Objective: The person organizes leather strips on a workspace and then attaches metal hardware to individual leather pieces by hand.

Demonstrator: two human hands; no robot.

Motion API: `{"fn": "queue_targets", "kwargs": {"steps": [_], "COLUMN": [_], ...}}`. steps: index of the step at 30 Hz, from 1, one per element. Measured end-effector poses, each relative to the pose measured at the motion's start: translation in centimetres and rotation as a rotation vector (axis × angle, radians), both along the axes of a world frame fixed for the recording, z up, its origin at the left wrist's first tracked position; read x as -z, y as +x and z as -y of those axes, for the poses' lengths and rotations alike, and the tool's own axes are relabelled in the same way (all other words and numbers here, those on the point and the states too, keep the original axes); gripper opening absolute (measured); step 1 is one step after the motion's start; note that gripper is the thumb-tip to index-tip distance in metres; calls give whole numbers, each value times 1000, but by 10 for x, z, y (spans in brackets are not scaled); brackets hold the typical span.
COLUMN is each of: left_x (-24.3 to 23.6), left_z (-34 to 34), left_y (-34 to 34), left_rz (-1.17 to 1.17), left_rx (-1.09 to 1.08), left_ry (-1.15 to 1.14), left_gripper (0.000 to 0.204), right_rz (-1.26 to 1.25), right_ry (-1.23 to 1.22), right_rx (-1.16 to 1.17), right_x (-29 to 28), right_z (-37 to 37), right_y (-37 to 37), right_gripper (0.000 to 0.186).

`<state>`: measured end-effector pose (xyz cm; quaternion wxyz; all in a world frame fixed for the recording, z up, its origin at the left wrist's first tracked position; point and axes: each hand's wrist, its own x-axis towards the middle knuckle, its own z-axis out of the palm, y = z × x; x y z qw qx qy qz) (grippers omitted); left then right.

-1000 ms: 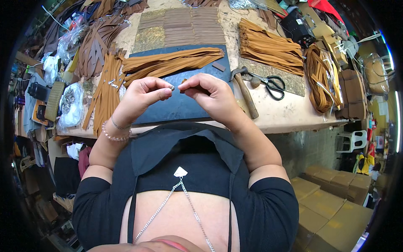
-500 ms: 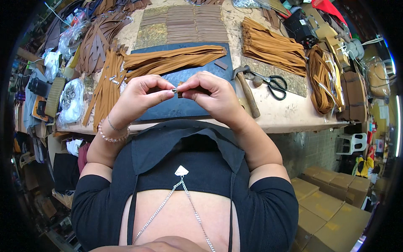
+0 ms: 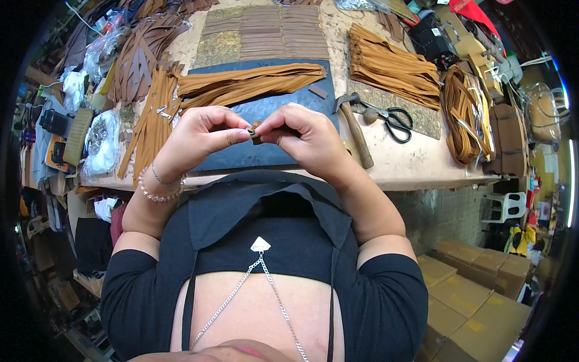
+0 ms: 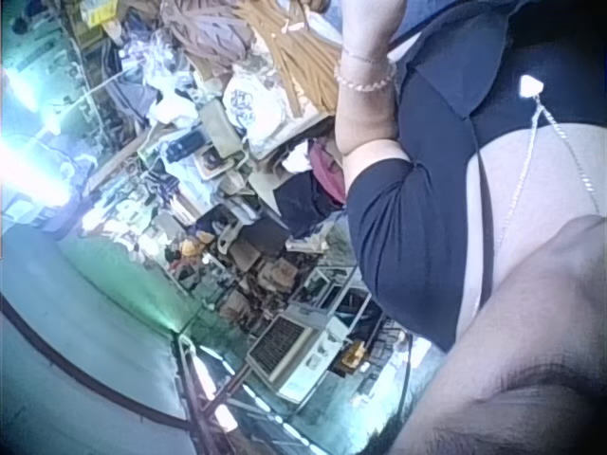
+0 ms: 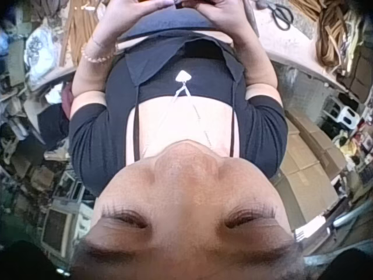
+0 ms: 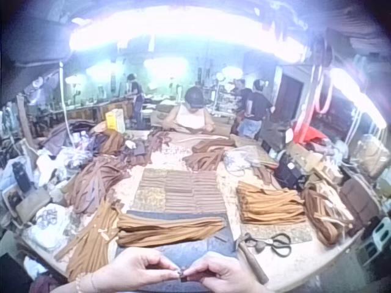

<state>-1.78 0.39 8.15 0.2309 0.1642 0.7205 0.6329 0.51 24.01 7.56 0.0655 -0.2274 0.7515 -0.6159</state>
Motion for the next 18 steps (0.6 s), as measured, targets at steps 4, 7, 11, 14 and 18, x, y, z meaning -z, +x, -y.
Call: {"fn": "queue_targets", "kwargs": {"steps": [4,7,11,14,18], "left_x": [0,0,5,4,-3], "left_z": [-1,-1,-3,-2,-2], "left_y": [1,0,1,1,4], "left_rz": [-5,45,76,100,33], "left_rx": [5,27,15,29,8], "left_ry": [-8,21,102,129,71], "left_gripper": [16,17,16,16,16], "right_rz": [-17,21,29,40,0], "right_ry": [-7,-53,-47,-62,-35], "right_rx": [-21,-13,-8,-10,-8], "right_x": [1,2,1,1,0], "right_z": [-1,2,1,1,0], "right_y": [0,0,1,0,0], "right_gripper": [23,25,25,26,26]}}
